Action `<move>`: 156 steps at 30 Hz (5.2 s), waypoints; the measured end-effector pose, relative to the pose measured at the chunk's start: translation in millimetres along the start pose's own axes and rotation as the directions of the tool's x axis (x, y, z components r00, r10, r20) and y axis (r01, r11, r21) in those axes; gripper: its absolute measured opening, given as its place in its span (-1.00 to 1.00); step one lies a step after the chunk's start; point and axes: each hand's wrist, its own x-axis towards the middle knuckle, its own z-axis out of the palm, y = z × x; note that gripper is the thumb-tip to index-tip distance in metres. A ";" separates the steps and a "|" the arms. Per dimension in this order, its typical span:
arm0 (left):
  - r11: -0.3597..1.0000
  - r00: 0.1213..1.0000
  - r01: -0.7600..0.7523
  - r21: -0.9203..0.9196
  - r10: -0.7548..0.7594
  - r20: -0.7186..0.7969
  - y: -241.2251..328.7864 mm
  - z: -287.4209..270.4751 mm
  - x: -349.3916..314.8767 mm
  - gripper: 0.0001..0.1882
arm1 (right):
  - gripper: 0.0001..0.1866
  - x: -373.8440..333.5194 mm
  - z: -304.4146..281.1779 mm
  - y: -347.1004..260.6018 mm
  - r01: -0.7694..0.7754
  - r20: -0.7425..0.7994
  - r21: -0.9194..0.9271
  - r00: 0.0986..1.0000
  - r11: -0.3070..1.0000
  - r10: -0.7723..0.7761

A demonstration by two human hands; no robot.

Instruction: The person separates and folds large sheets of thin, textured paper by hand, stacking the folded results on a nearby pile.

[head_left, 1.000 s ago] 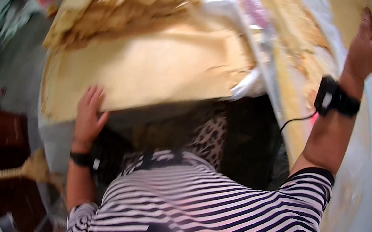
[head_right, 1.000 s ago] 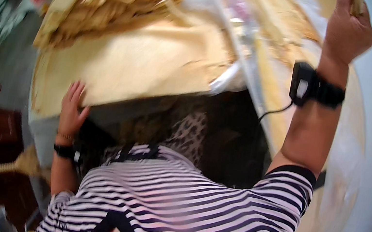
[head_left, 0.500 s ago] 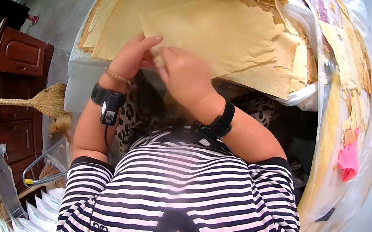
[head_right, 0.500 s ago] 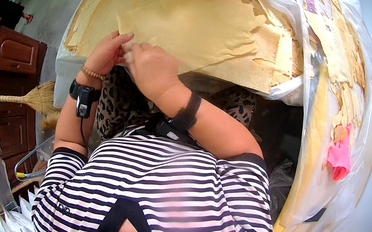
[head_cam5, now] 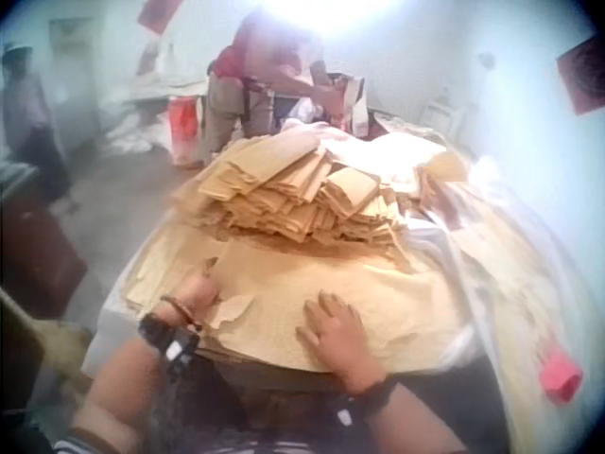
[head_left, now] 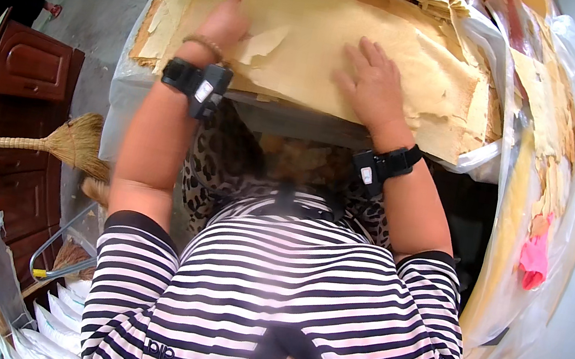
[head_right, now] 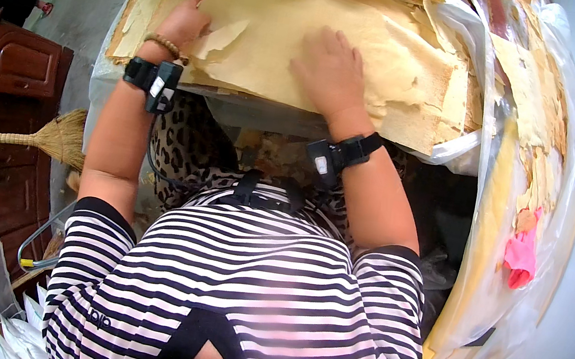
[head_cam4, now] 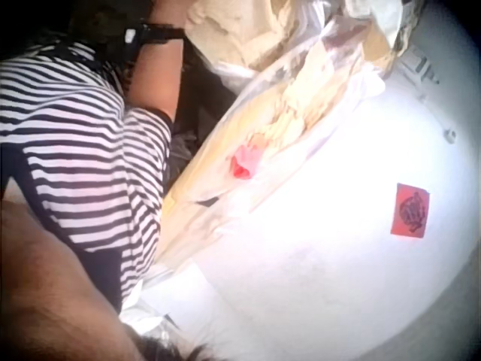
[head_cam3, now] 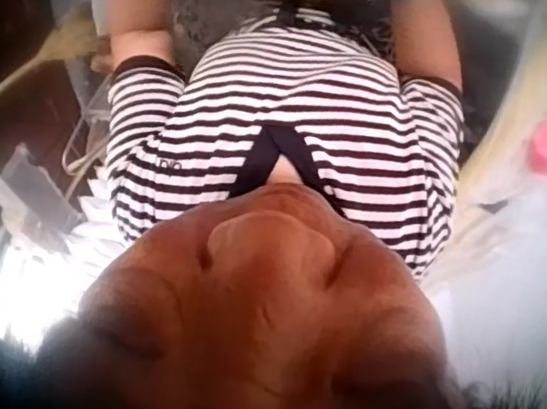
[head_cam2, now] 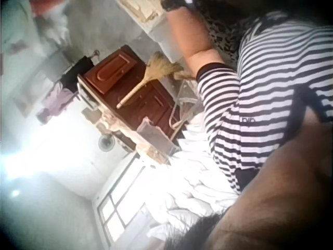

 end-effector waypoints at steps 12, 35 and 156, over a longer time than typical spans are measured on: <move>0.812 0.915 0.183 0.554 0.064 -0.397 -39.3 -63.4 -31.7 -0.49 | -0.47 -3.9 15.6 14.5 -0.050 0.018 -0.123 0.998 0.991 0.052; 0.881 0.757 -0.177 -0.439 0.407 0.511 187.2 110.4 -39.4 -0.65 | -0.50 -9.5 -12.3 10.7 0.016 0.049 0.031 0.999 0.999 -0.018; 0.391 0.534 -0.759 0.521 0.832 0.153 30.7 117.4 -100.0 -0.60 | -0.30 -29.5 15.9 99.7 -0.187 0.114 -0.133 0.973 0.973 0.202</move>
